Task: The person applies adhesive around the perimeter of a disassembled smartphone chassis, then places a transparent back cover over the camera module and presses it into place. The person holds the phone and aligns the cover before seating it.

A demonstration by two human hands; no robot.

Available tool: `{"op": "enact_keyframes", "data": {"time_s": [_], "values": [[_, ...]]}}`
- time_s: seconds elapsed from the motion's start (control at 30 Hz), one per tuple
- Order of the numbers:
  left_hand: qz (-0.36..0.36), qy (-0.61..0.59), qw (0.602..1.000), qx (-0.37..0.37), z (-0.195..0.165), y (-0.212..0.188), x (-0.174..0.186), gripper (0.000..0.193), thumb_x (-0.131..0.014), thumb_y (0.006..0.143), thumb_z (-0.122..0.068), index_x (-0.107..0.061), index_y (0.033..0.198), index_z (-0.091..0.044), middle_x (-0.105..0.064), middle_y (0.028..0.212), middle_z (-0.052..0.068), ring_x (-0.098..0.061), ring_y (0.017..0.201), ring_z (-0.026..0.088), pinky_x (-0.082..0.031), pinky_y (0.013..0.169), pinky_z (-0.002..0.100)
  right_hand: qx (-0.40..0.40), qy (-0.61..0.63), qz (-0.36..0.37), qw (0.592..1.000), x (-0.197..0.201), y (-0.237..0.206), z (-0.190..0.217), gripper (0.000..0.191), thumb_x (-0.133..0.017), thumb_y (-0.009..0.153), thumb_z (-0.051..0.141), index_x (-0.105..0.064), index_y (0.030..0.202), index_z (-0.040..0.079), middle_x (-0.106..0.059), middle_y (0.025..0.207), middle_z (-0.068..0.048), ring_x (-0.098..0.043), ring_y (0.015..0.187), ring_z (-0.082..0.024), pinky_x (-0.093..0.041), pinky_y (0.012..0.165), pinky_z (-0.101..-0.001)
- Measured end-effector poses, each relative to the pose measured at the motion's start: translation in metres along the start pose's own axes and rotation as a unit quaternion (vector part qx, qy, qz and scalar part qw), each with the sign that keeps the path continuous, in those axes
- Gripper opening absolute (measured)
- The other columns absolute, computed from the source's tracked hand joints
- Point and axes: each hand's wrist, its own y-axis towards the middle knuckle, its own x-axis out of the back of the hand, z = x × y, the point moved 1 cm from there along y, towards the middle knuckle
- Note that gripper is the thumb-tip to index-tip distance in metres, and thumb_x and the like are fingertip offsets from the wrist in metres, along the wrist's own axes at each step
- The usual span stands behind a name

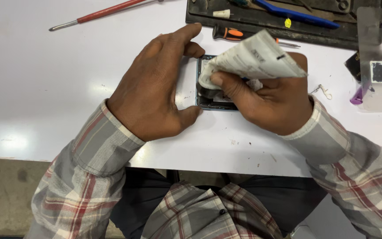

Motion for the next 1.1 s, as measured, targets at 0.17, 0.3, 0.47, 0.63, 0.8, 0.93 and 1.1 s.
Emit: {"op": "enact_keyframes", "data": {"time_s": [0.17,0.3,0.47,0.63,0.8,0.93,1.1], "values": [[-0.002,-0.003,1.000,0.002,-0.0001,0.0002,-0.0005,0.109,-0.090,0.069,-0.019,-0.026,0.155,0.002,-0.059,0.135,0.017,-0.054,0.131,0.035,-0.047,0.112,0.046,0.022,-0.060,0.037,0.997,0.0032,-0.0040,0.0017,0.015,-0.078,0.103,0.008,-0.073,0.115,0.000,-0.077,0.097,-0.009,-0.075,0.083,-0.014,-0.059,0.068,-0.0229],[-0.006,-0.002,1.000,0.000,-0.0004,0.0001,-0.0007,0.110,-0.091,0.068,-0.019,-0.026,0.155,0.002,-0.060,0.134,0.017,-0.054,0.130,0.035,-0.047,0.112,0.047,0.017,-0.051,0.036,0.998,0.0032,-0.0038,0.0022,0.014,-0.078,0.105,0.009,-0.073,0.115,0.001,-0.077,0.099,-0.009,-0.076,0.081,-0.013,-0.060,0.068,-0.0225],[-0.005,-0.006,1.000,0.006,-0.0005,0.0007,-0.0017,0.110,-0.091,0.068,-0.019,-0.026,0.155,0.002,-0.059,0.134,0.018,-0.054,0.130,0.034,-0.047,0.112,0.046,0.034,-0.065,0.027,0.997,0.0018,-0.0047,-0.0003,0.015,-0.077,0.103,0.009,-0.072,0.115,0.000,-0.076,0.098,-0.009,-0.075,0.081,-0.014,-0.059,0.069,-0.0238],[-0.006,-0.002,1.000,0.007,-0.0010,-0.0001,-0.0001,0.110,-0.091,0.067,-0.018,-0.027,0.155,0.001,-0.060,0.134,0.016,-0.055,0.130,0.034,-0.047,0.112,0.047,0.026,-0.055,0.039,0.997,0.0044,-0.0063,-0.0016,0.014,-0.078,0.105,0.009,-0.073,0.115,0.001,-0.076,0.098,-0.008,-0.075,0.078,-0.012,-0.058,0.066,-0.0218],[-0.001,-0.001,1.000,0.002,0.0006,0.0011,-0.0010,0.110,-0.091,0.068,-0.018,-0.026,0.155,0.001,-0.059,0.136,0.017,-0.054,0.131,0.035,-0.047,0.112,0.046,0.028,-0.062,0.026,0.997,0.0024,-0.0084,-0.0036,0.014,-0.079,0.104,0.009,-0.074,0.115,0.001,-0.077,0.098,-0.008,-0.074,0.077,-0.011,-0.057,0.064,-0.0217],[-0.003,-0.002,1.000,0.002,0.0001,0.0000,-0.0003,0.110,-0.091,0.069,-0.018,-0.026,0.155,0.001,-0.059,0.136,0.017,-0.054,0.131,0.034,-0.047,0.113,0.046,0.019,-0.055,0.031,0.998,0.0032,-0.0081,-0.0040,0.015,-0.079,0.103,0.010,-0.074,0.114,0.001,-0.076,0.096,-0.008,-0.074,0.077,-0.012,-0.057,0.063,-0.0216],[0.004,0.003,1.000,0.007,0.0008,0.0014,-0.0008,0.111,-0.091,0.067,-0.019,-0.025,0.155,0.002,-0.059,0.134,0.018,-0.053,0.131,0.035,-0.047,0.111,0.047,0.020,-0.058,0.032,0.998,0.0036,-0.0099,-0.0040,0.014,-0.079,0.103,0.011,-0.074,0.113,0.002,-0.077,0.096,-0.008,-0.075,0.078,-0.012,-0.058,0.065,-0.0216]]}}
